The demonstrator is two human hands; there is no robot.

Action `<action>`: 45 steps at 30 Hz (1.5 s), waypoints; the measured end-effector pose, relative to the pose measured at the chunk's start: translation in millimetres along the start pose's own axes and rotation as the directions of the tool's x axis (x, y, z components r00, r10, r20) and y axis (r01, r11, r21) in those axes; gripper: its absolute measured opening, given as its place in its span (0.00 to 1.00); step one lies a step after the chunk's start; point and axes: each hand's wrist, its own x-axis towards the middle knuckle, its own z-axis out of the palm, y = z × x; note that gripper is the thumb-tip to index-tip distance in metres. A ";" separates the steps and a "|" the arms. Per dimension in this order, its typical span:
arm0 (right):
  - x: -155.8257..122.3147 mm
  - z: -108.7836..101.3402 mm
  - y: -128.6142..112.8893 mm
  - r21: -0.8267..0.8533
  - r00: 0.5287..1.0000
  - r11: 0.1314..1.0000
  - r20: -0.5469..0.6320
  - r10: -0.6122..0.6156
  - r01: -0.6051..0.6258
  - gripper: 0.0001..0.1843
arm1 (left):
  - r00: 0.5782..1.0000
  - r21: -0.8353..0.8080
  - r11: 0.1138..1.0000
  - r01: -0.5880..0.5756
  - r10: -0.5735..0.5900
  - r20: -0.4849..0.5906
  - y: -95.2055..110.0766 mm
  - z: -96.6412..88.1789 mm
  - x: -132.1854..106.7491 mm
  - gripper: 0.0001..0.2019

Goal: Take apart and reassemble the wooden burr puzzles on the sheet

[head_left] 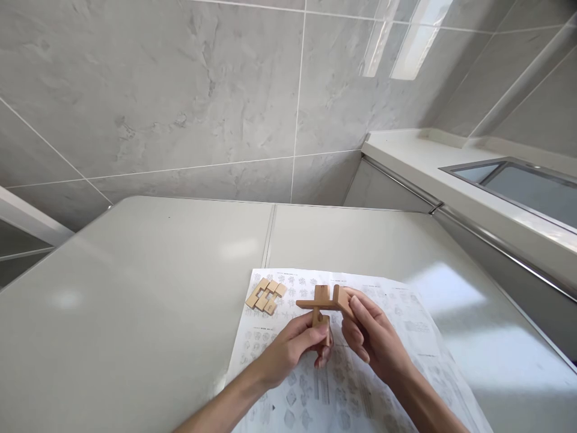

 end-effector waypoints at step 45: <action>1.5 5.0 -9.9 0.118 0.989 0.990 0.136 0.057 -0.073 0.14 | 0.972 -0.187 0.979 0.079 -0.034 0.234 0.9 -9.5 1.3 0.16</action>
